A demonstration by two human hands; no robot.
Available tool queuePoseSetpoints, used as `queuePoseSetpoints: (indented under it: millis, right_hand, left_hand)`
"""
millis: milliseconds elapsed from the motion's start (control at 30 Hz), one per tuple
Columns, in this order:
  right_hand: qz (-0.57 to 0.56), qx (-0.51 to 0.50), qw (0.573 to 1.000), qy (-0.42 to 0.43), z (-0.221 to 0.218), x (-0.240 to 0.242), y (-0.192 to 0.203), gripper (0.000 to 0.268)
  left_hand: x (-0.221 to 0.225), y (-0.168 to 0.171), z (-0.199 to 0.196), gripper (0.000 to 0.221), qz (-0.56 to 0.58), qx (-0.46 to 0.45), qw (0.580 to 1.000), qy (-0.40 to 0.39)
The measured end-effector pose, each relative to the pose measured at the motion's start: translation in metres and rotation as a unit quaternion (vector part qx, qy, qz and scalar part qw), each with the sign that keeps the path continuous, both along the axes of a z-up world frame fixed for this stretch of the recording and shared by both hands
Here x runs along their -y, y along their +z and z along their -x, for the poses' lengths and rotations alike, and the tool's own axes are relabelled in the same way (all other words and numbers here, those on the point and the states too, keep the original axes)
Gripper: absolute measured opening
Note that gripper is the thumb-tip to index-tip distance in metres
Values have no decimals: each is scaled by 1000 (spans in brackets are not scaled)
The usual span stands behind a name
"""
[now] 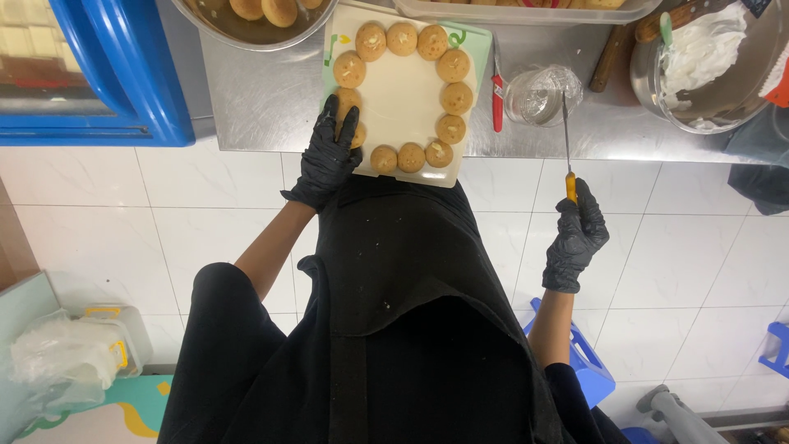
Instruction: Filling small pastry shells with cream using a spreader and arranging them on a square tray.
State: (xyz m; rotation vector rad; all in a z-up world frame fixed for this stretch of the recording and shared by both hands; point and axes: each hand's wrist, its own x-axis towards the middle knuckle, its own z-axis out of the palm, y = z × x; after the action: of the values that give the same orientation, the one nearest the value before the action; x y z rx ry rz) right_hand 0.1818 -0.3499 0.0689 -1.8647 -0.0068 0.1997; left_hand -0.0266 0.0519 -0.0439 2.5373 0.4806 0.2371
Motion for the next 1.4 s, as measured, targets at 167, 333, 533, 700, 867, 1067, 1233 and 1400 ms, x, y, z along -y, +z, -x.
queuePoseSetpoints:
  millis: [167,333,533,700,867,1067,1233,1400]
  right_hand:
    - [-27,-15,1000,-3,1,0,-2,41]
    - [-23,-7,1000,0,0,-1,-5,41]
    - [-26,-9,1000,-6,-2,-2,-6,42]
    - [-42,-7,999,5,-3,2,-2,43]
    - [-11,-6,1000,-16,3,4,2,43]
    - [-18,-5,1000,-21,9,17,2,43]
    - [116,-11,993,22,-9,2,27,36]
    - [386,43,909,150,-47,-54,81,30]
  left_hand:
    - [-1,-12,2,85,-18,2,1000,-7]
    - [-1,-13,1,85,-13,6,1000,1]
    - [-2,-8,-2,81,-3,2,1000,5]
    - [-29,50,-18,76,2,61,998,-13]
    - [-148,63,-72,51,-66,73,992,80]
    - [-246,-40,-115,29,-241,-107,962,-70]
    - [-247,6,-119,14,-258,-184,938,-140]
    - [-231,79,-112,45,-8,98,992,-74]
